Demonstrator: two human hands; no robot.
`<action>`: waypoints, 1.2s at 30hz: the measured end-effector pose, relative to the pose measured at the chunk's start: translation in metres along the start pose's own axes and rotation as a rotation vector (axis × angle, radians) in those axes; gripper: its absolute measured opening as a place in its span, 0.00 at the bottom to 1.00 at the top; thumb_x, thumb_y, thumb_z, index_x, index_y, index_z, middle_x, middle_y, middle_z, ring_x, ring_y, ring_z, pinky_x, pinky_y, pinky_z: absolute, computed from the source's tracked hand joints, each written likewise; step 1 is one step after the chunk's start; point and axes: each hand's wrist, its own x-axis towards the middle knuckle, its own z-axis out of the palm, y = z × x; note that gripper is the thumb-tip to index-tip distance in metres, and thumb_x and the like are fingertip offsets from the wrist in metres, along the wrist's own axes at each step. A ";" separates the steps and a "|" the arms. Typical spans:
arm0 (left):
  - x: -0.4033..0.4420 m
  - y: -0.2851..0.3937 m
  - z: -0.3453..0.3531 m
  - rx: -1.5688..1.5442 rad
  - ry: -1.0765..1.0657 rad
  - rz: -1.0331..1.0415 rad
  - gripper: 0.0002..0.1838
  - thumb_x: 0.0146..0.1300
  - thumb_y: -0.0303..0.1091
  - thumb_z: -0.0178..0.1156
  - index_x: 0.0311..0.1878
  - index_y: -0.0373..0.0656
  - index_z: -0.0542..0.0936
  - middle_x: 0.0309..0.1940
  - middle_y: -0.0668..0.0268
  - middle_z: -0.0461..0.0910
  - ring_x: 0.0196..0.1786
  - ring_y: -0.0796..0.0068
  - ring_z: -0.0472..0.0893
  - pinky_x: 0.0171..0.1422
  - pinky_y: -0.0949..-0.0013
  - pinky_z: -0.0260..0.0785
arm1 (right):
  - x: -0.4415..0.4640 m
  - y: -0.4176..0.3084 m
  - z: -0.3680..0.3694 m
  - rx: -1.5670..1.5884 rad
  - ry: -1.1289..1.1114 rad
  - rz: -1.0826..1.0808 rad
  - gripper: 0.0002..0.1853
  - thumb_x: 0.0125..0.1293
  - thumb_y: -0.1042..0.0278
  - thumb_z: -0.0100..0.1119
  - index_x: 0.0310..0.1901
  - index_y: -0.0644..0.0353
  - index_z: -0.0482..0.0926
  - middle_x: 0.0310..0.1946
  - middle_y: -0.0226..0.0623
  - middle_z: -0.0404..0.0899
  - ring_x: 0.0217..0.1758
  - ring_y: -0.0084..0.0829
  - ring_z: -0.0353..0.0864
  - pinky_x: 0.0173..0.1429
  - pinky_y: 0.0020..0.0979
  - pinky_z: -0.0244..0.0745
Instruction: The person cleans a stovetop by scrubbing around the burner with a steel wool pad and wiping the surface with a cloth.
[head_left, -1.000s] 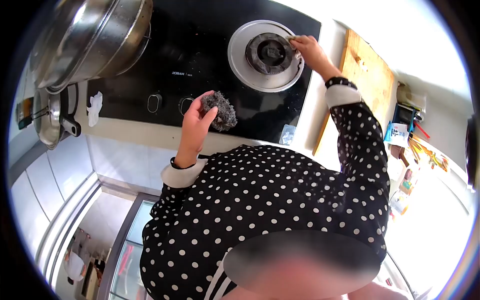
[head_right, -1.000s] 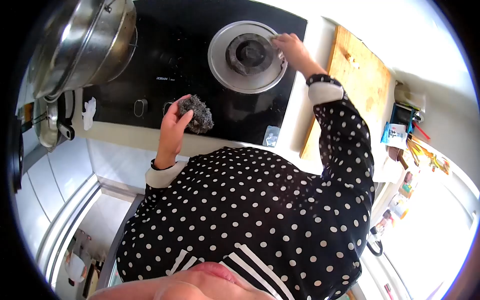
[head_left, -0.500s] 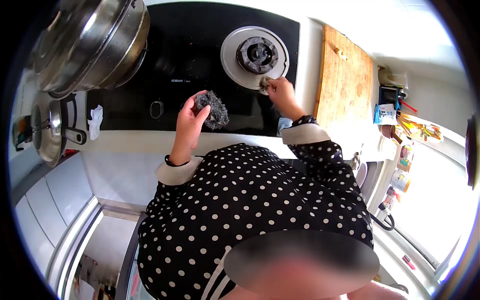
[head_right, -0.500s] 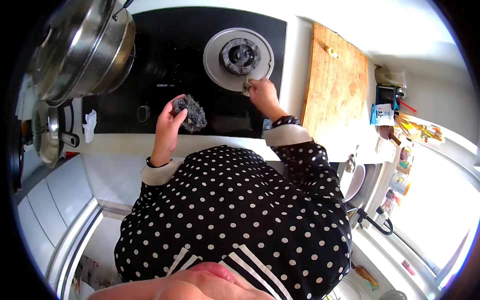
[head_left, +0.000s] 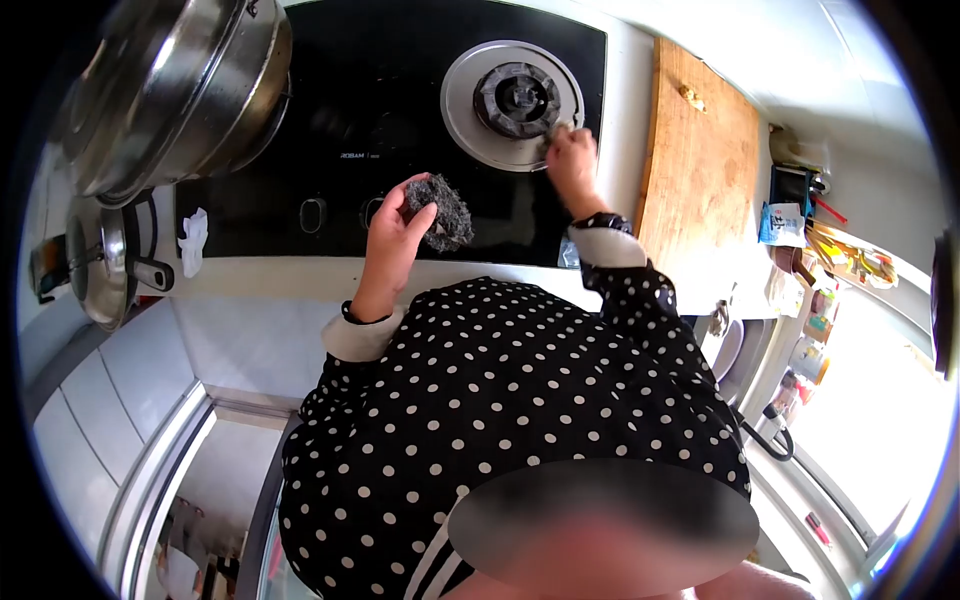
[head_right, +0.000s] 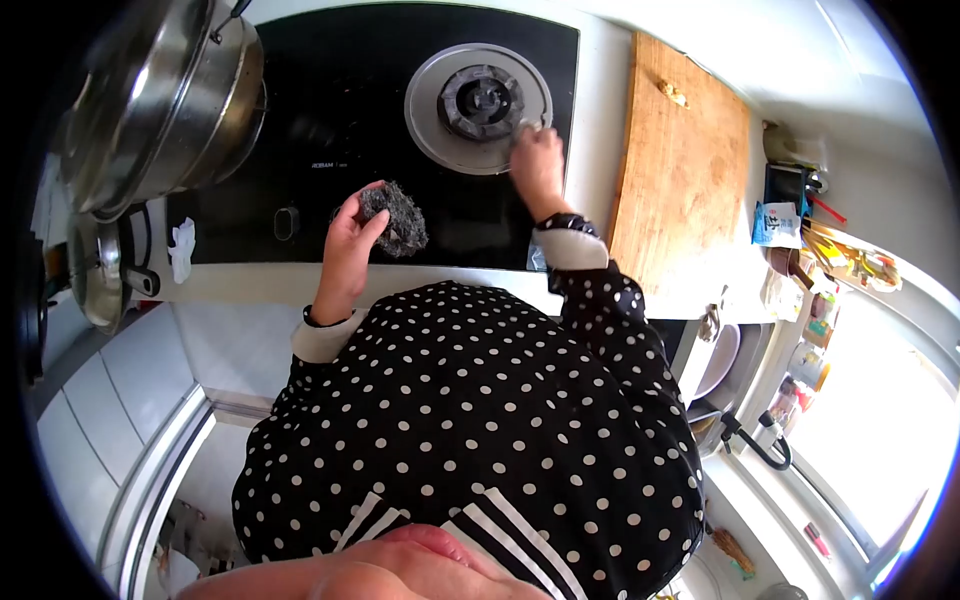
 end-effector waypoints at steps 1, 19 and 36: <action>0.000 0.001 0.000 0.001 -0.006 0.000 0.20 0.61 0.21 0.53 0.58 0.35 0.67 0.47 0.65 0.74 0.49 0.80 0.74 0.57 0.76 0.66 | -0.011 -0.010 -0.006 0.123 -0.051 -0.040 0.06 0.53 0.73 0.53 0.34 0.59 0.76 0.32 0.46 0.72 0.35 0.50 0.74 0.41 0.44 0.73; 0.003 0.016 -0.009 0.079 -0.029 0.025 0.19 0.60 0.22 0.55 0.56 0.35 0.69 0.46 0.65 0.76 0.48 0.80 0.75 0.55 0.76 0.67 | -0.023 -0.102 0.018 0.214 0.113 0.007 0.10 0.54 0.73 0.57 0.40 0.57 0.78 0.34 0.40 0.71 0.39 0.43 0.71 0.42 0.40 0.70; -0.010 0.013 -0.025 0.070 -0.011 0.002 0.19 0.60 0.21 0.54 0.56 0.35 0.69 0.46 0.65 0.76 0.48 0.79 0.75 0.55 0.76 0.67 | -0.019 -0.026 -0.015 0.147 -0.050 -0.064 0.15 0.51 0.78 0.51 0.38 0.51 0.82 0.39 0.34 0.76 0.45 0.41 0.73 0.48 0.35 0.72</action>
